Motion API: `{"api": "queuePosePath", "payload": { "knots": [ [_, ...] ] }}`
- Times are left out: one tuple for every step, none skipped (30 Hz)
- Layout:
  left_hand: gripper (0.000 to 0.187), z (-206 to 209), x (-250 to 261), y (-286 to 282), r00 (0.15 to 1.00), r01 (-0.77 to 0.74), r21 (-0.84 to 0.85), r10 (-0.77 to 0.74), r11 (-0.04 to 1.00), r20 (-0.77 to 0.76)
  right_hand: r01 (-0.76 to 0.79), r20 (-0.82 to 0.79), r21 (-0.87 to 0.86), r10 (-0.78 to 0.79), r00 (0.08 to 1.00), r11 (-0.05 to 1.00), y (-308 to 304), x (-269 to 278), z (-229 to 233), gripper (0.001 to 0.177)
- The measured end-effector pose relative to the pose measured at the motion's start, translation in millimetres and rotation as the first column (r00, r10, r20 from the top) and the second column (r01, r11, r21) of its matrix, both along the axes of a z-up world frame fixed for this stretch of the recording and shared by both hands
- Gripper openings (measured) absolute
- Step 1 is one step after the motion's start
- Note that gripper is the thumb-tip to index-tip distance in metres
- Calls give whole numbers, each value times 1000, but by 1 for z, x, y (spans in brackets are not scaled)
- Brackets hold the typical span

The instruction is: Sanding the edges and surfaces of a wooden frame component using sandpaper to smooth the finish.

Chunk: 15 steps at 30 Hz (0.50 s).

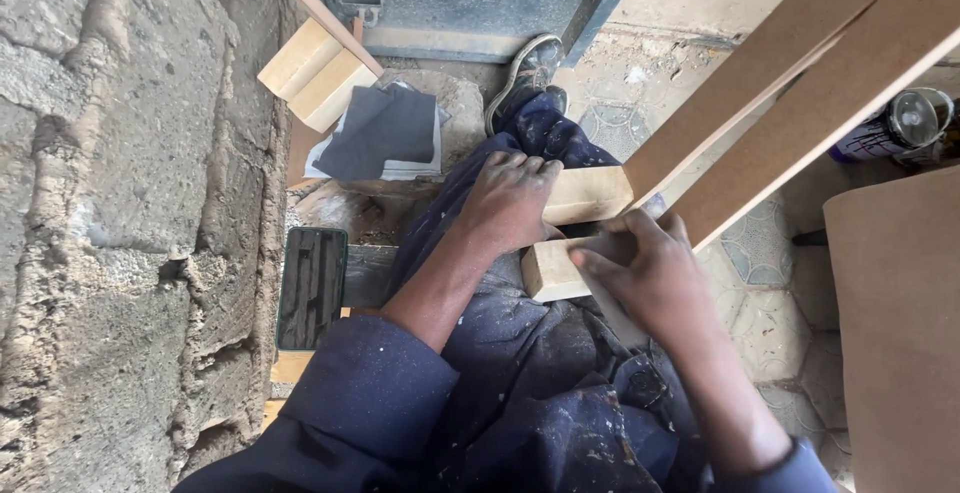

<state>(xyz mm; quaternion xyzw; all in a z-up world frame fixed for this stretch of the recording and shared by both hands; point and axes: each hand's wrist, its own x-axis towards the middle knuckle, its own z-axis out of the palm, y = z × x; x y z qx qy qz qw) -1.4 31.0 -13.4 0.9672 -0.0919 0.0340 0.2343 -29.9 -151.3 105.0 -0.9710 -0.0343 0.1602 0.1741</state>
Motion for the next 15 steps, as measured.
{"api": "queuePosePath", "payload": {
  "knots": [
    [78, 0, 0, 1, 1000, -4, -1, 4, 1000, -2, -4, -2, -1, 4, 1000, 1000, -1, -3, 3, 49],
    [78, 0, 0, -1, 1000, 3, -4, -3, 1000, -1, 32, -10, -4, -32, 999, 999, -3, -7, 6, 50],
    [79, 1, 0, -3, 1000, 11, -7, -11, 1000, 0, 67, -17, -8, -67, 998, 998, -7, -10, 9, 50],
    [79, -1, 0, -4, 1000, 15, -10, -15, 1000, 0, 71, -18, -12, -71, 997, 997, -4, -2, -2, 50],
    [77, -2, 1, -4, 1000, 9, 1, -9, 1000, -2, 47, 34, -27, -46, 998, 999, -2, 6, -13, 51],
    [76, -2, 2, -5, 1000, 3, 15, -3, 1000, -2, 23, 86, -43, -19, 996, 999, -1, 15, -24, 52],
    [76, -1, 2, -7, 1000, 6, 13, -6, 1000, -1, 26, 87, -45, -22, 996, 999, 2, 17, -21, 52],
    [77, 0, 1, -4, 1000, 3, 12, -3, 1000, -12, 7, 60, -20, -6, 998, 1000, 9, 20, -18, 51],
    [79, 2, 1, -1, 1000, -1, 11, 1, 1000, -23, -12, 34, 6, 12, 999, 1000, 16, 24, -16, 50],
    [79, -4, 1, -2, 1000, -1, 13, 1, 1000, -24, -13, 33, 8, 12, 999, 1000, 10, 18, -10, 50],
    [78, -10, 1, -3, 1000, -8, 1, 8, 1000, -2, -25, 12, -15, 25, 1000, 1000, 4, 13, -4, 51],
    [77, -15, 3, -2, 1000, -19, -10, 19, 1000, 23, -41, -5, -36, 41, 999, 998, -1, 10, 1, 53],
    [77, -9, 4, 0, 999, -24, -6, 24, 1000, 26, -46, -2, -32, 46, 999, 998, 0, 9, 5, 53],
    [77, -5, 2, -3, 1000, -20, -6, 21, 1000, 17, -19, -6, -26, 19, 1000, 999, -3, 6, 10, 51],
    [76, 0, 1, -6, 1000, -17, -7, 17, 1000, 8, 8, -9, -20, -8, 1000, 1000, -6, 3, 14, 48]
  ]
}}
